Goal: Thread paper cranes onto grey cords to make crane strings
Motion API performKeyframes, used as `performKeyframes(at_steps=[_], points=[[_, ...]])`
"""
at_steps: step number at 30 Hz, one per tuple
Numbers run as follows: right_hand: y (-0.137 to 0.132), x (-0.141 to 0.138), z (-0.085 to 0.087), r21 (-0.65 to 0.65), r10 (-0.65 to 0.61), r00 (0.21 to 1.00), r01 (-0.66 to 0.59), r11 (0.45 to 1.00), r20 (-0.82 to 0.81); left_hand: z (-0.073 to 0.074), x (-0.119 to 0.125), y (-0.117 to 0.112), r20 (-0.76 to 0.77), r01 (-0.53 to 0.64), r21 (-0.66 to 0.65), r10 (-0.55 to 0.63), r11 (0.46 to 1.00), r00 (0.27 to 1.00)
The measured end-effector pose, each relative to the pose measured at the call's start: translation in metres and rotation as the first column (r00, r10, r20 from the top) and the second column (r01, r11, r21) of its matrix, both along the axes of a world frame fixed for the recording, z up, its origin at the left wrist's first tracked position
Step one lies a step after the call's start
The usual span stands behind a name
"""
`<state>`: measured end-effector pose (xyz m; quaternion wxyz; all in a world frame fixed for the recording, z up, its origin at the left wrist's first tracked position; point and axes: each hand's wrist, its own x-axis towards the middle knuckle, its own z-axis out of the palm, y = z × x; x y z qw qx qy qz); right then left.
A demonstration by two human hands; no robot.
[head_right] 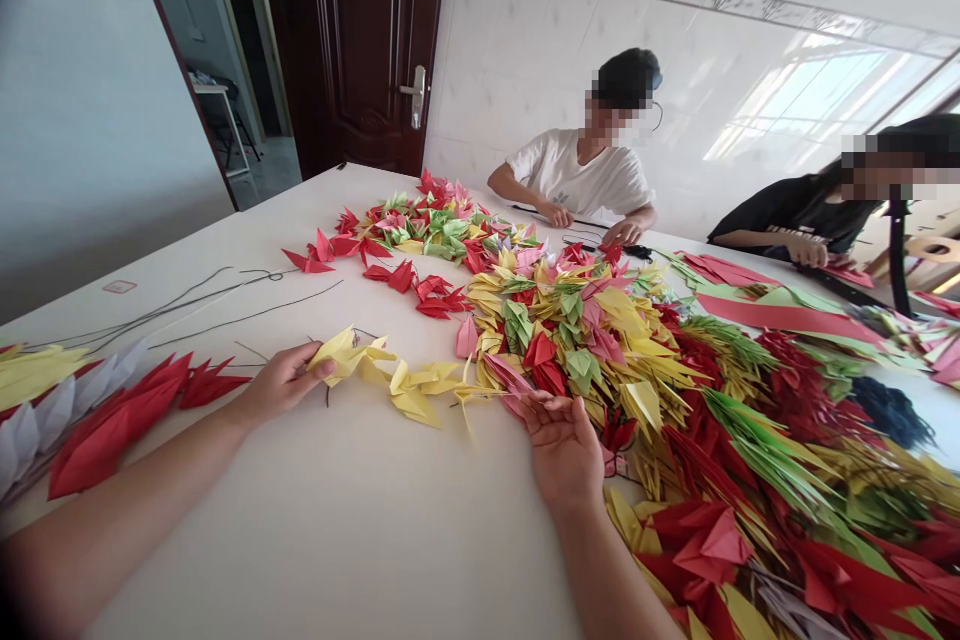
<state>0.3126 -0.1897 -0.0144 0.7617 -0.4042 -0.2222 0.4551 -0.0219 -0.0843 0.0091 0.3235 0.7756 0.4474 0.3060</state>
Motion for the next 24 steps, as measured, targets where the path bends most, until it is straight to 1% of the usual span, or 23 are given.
performKeyframes(at_steps=[4,6,9,12,14,16,20,24], points=[[0.001,-0.003,0.002,-0.011,0.014,1.0,-0.014,1.0,0.003,0.0,0.0,0.0,0.021,-0.022,-0.006,0.022,1.0,1.0],[0.001,-0.006,0.002,-0.026,0.04,0.998,-0.039,0.999,0.038,-0.001,0.0,0.0,0.021,-0.019,-0.015,0.02,1.0,1.0],[0.0,-0.012,0.001,-0.082,0.102,0.979,-0.089,0.993,0.174,-0.001,0.0,0.0,0.013,-0.006,-0.031,0.007,0.999,1.0],[-0.002,-0.017,0.001,-0.16,0.186,0.919,-0.138,0.977,0.346,-0.001,0.0,0.0,-0.009,0.009,-0.042,-0.01,0.999,1.0],[-0.003,-0.019,0.001,-0.187,0.221,0.888,-0.157,0.97,0.403,-0.002,0.0,0.001,-0.02,0.02,-0.041,-0.021,0.999,1.0],[-0.003,-0.02,0.001,-0.178,0.206,0.891,-0.144,0.973,0.404,-0.002,0.0,0.002,-0.021,0.029,-0.035,-0.03,0.999,0.999],[-0.001,-0.02,-0.001,-0.141,0.13,0.924,-0.083,0.986,0.36,-0.003,0.0,0.002,-0.035,0.035,-0.051,-0.037,0.998,0.999],[0.0,-0.02,-0.003,-0.116,0.135,0.917,-0.098,0.988,0.376,-0.003,0.001,0.003,-0.056,0.038,-0.091,-0.043,0.995,0.998]])
